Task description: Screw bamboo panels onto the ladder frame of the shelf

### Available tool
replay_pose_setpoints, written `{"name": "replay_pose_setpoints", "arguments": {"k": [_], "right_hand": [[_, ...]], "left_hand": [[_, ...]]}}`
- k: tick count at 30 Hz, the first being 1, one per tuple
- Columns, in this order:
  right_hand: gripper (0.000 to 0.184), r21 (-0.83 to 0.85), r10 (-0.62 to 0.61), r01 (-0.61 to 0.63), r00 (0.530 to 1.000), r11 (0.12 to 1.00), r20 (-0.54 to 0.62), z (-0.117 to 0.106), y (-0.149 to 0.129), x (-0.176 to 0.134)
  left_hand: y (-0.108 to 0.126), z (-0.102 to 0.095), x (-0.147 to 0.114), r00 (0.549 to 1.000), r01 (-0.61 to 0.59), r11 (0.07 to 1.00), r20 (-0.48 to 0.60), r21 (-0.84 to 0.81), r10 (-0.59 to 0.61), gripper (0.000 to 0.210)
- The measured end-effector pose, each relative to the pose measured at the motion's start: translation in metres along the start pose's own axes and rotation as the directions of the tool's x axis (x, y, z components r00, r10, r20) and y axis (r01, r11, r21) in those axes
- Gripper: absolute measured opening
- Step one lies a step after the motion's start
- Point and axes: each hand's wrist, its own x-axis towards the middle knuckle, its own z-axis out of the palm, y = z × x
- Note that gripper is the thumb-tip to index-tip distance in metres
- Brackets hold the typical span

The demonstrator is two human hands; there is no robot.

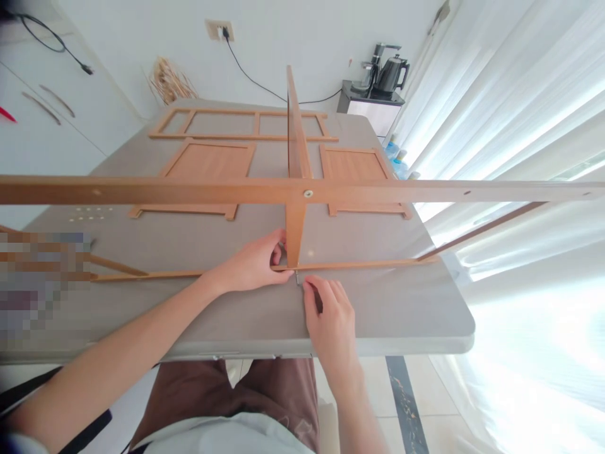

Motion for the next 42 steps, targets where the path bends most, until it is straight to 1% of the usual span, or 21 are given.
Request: {"name": "replay_pose_setpoints", "arguments": {"k": [4, 6, 9, 11, 15, 17, 20, 23, 26, 30, 34, 38, 42], "right_hand": [[0.018, 0.033, 0.070, -0.072, 0.996, 0.997, 0.058, -0.003, -0.004, 0.001], [0.022, 0.041, 0.138, -0.141, 0.987, 0.989, 0.077, -0.003, -0.007, 0.001], [0.031, 0.056, 0.258, -0.262, 0.964, 0.964, 0.070, -0.004, -0.012, 0.002], [0.034, 0.062, 0.321, -0.324, 0.946, 0.944, 0.054, -0.004, -0.016, 0.002], [0.030, 0.049, 0.376, -0.378, 0.926, 0.925, 0.036, -0.004, -0.024, 0.000], [0.033, 0.052, 0.399, -0.400, 0.917, 0.915, 0.023, -0.003, -0.027, -0.001], [0.040, 0.078, 0.456, -0.455, 0.890, 0.887, 0.015, -0.002, -0.029, -0.001], [0.043, 0.099, 0.498, -0.497, 0.867, 0.862, 0.007, -0.002, -0.029, 0.000], [0.044, 0.107, 0.507, -0.503, 0.862, 0.857, -0.007, -0.001, -0.029, -0.001], [0.042, 0.126, 0.493, -0.487, 0.870, 0.864, -0.019, 0.002, -0.032, -0.003], [0.045, 0.136, 0.477, -0.466, 0.877, 0.874, -0.062, 0.005, -0.034, -0.005], [0.038, 0.045, 0.430, -0.428, 0.898, 0.903, -0.090, 0.005, -0.033, -0.007], [0.032, -0.063, 0.356, -0.361, 0.931, 0.930, -0.076, 0.004, -0.027, -0.005]], "left_hand": [[-0.005, 0.002, 0.000, 0.999, -0.047, 0.999, -0.008, -0.016, 0.047, 0.038], [-0.007, 0.003, 0.000, 0.998, -0.061, 0.998, -0.002, -0.024, 0.061, 0.041], [-0.011, 0.003, 0.000, 0.996, -0.086, 0.996, -0.005, -0.027, 0.086, 0.044], [-0.013, 0.004, 0.000, 0.994, -0.105, 0.994, -0.014, -0.026, 0.105, 0.043], [-0.018, 0.006, 0.002, 0.990, -0.142, 0.989, -0.027, -0.040, 0.141, 0.043], [-0.020, 0.007, 0.004, 0.988, -0.153, 0.986, -0.023, -0.061, 0.152, 0.043], [-0.024, 0.008, 0.007, 0.986, -0.165, 0.982, -0.024, -0.089, 0.164, 0.046], [-0.026, 0.007, 0.007, 0.984, -0.179, 0.980, -0.021, -0.082, 0.178, 0.047], [-0.027, 0.006, 0.006, 0.982, -0.189, 0.980, -0.008, -0.061, 0.189, 0.047], [-0.026, 0.005, 0.005, 0.979, -0.204, 0.978, -0.017, -0.049, 0.203, 0.044], [-0.027, 0.006, 0.005, 0.980, -0.199, 0.979, -0.012, -0.049, 0.198, 0.044], [-0.027, 0.006, 0.005, 0.981, -0.194, 0.980, -0.016, -0.047, 0.194, 0.044], [-0.026, 0.005, 0.005, 0.981, -0.195, 0.979, -0.015, -0.052, 0.195, 0.045]]}}
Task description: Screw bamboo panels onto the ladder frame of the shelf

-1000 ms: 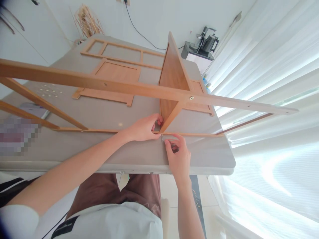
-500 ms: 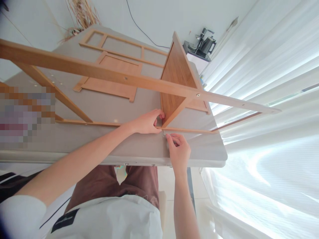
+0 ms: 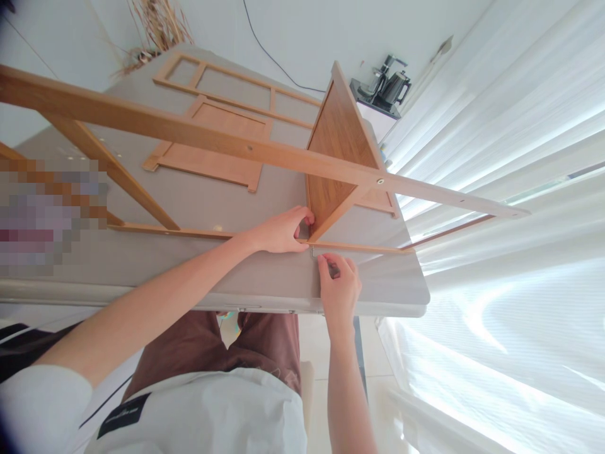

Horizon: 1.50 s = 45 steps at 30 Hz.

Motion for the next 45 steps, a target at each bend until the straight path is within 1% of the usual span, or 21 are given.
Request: {"name": "replay_pose_setpoints", "arguments": {"k": [3, 5, 11, 17, 21, 24, 27, 29, 33, 39, 43, 45], "right_hand": [[0.030, -0.085, -0.057, 0.058, 0.998, 0.995, 0.010, -0.001, 0.006, 0.003], [0.029, -0.096, -0.092, 0.093, 0.996, 0.991, 0.016, -0.001, 0.009, 0.003], [0.028, -0.092, -0.214, 0.219, 0.975, 0.971, 0.054, 0.000, 0.013, 0.001], [0.023, -0.067, -0.260, 0.265, 0.963, 0.962, 0.074, 0.006, 0.011, 0.006], [0.021, -0.040, -0.296, 0.302, 0.947, 0.952, 0.122, 0.001, 0.011, 0.009], [0.020, -0.048, -0.347, 0.356, 0.929, 0.933, 0.131, -0.003, 0.013, 0.008], [0.021, -0.084, -0.444, 0.460, 0.882, 0.884, 0.157, -0.005, 0.015, 0.008], [0.022, -0.138, -0.509, 0.535, 0.840, 0.833, 0.188, -0.006, 0.017, 0.009], [0.022, -0.274, -0.588, 0.638, 0.770, 0.720, 0.248, -0.010, 0.018, 0.016], [0.024, -0.326, -0.661, 0.755, 0.655, 0.568, 0.365, -0.019, 0.014, 0.027], [0.028, -0.368, -0.691, 0.799, 0.599, 0.476, 0.406, -0.024, 0.013, 0.031], [0.031, -0.384, -0.701, 0.811, 0.579, 0.441, 0.416, -0.025, 0.014, 0.032]], "left_hand": [[0.001, -0.001, 0.000, 1.000, 0.012, 1.000, 0.009, -0.003, -0.012, 0.046], [0.001, -0.001, -0.001, 1.000, 0.013, 1.000, 0.006, 0.000, -0.013, 0.046], [0.001, 0.000, 0.000, 1.000, 0.002, 1.000, 0.002, 0.003, -0.002, 0.045], [0.002, -0.001, 0.000, 1.000, 0.005, 1.000, 0.001, -0.001, -0.005, 0.045], [0.001, -0.001, 0.000, 1.000, 0.011, 1.000, 0.013, -0.016, -0.011, 0.046], [0.000, -0.001, 0.000, 1.000, 0.002, 1.000, 0.013, -0.021, -0.002, 0.048], [0.000, -0.001, 0.000, 1.000, -0.004, 1.000, 0.007, -0.020, 0.004, 0.048], [0.000, -0.001, 0.000, 1.000, 0.001, 1.000, 0.006, -0.018, -0.001, 0.048], [0.001, -0.001, 0.000, 1.000, 0.005, 1.000, 0.013, -0.010, -0.005, 0.048], [0.002, -0.002, 0.000, 1.000, -0.003, 1.000, 0.016, -0.007, 0.003, 0.047], [0.005, -0.004, -0.001, 1.000, 0.014, 1.000, 0.022, -0.004, -0.014, 0.046], [0.005, -0.004, -0.001, 1.000, 0.013, 1.000, 0.024, -0.006, -0.013, 0.046]]}}
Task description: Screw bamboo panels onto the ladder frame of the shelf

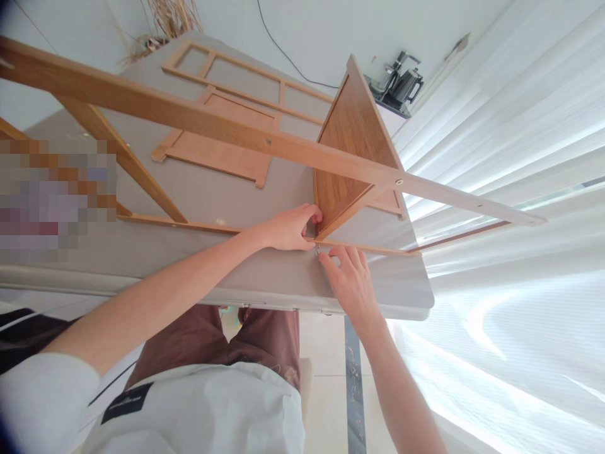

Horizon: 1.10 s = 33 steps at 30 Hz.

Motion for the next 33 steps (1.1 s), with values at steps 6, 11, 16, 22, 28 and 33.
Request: {"name": "replay_pose_setpoints", "arguments": {"k": [6, 11, 16, 22, 28, 33], "right_hand": [[0.031, -0.035, -0.001, 0.001, 1.000, 0.999, -0.020, 0.0017, 0.0025, -0.0005], [0.030, -0.028, 0.000, 0.000, 1.000, 1.000, -0.012, 0.0029, 0.0028, 0.0000], [0.031, -0.038, 0.015, -0.016, 1.000, 0.999, -0.021, 0.0036, 0.0023, 0.0003], [0.030, -0.096, -0.017, 0.011, 0.998, 0.995, -0.063, 0.0005, -0.0006, 0.0029], [0.026, -0.128, -0.022, 0.011, 0.996, 0.992, -0.085, 0.0001, -0.0051, 0.0034], [0.018, -0.038, 0.043, -0.048, 0.991, 0.998, -0.127, 0.0046, -0.0059, 0.0014]], "left_hand": [[-0.0015, 0.0007, 0.0006, 1.000, -0.013, 1.000, -0.005, -0.010, 0.013, 0.047], [-0.0002, -0.0001, 0.0000, 1.000, -0.006, 1.000, -0.002, -0.006, 0.006, 0.047], [0.0001, -0.0003, -0.0008, 1.000, 0.004, 1.000, 0.003, 0.000, -0.004, 0.047], [0.0003, -0.0009, -0.0004, 1.000, 0.020, 1.000, 0.020, -0.005, -0.020, 0.048], [-0.0014, -0.0003, 0.0003, 1.000, 0.006, 1.000, 0.018, 0.000, -0.006, 0.048], [-0.0010, 0.0000, 0.0002, 1.000, 0.007, 1.000, 0.019, 0.006, -0.007, 0.048]]}}
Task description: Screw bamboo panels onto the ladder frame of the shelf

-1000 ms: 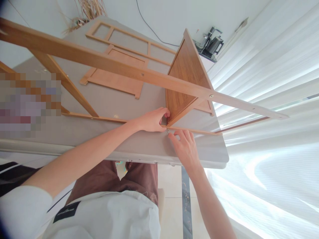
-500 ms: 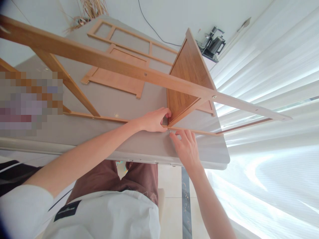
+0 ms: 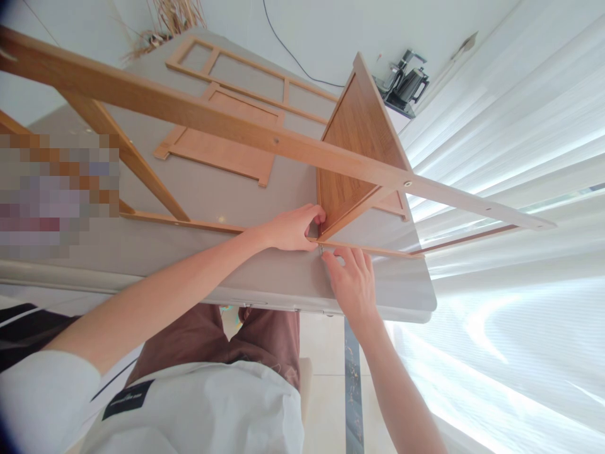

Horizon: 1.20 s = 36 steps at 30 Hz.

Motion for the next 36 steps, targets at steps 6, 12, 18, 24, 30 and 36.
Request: {"name": "replay_pose_setpoints", "arguments": {"k": [6, 12, 18, 24, 30, 36], "right_hand": [[0.012, 0.192, 0.118, -0.105, 0.991, 0.976, -0.057, 0.010, 0.001, -0.003], [0.014, 0.275, 0.159, -0.139, 0.986, 0.951, -0.055, 0.018, 0.003, -0.007], [0.012, 0.298, 0.151, -0.125, 0.986, 0.946, -0.066, 0.019, 0.004, -0.007], [0.011, 0.282, 0.121, -0.094, 0.989, 0.955, -0.081, 0.018, 0.005, -0.008], [0.014, 0.213, -0.003, 0.014, 0.999, 0.977, -0.050, 0.005, 0.004, -0.008], [0.026, 0.043, -0.059, 0.060, 0.998, 0.997, -0.016, 0.005, 0.004, -0.007]], "left_hand": [[0.000, 0.001, 0.000, 1.000, -0.013, 1.000, -0.012, -0.002, 0.013, 0.047], [-0.001, 0.001, 0.001, 1.000, -0.018, 1.000, -0.014, -0.008, 0.018, 0.048], [-0.001, 0.000, 0.000, 1.000, -0.020, 1.000, -0.014, -0.006, 0.020, 0.046], [0.000, 0.000, 0.000, 1.000, -0.015, 1.000, -0.014, -0.010, 0.015, 0.046], [0.000, -0.001, 0.000, 1.000, -0.009, 1.000, -0.006, 0.016, 0.009, 0.046], [0.000, 0.000, 0.000, 1.000, -0.009, 1.000, -0.011, 0.013, 0.009, 0.048]]}}
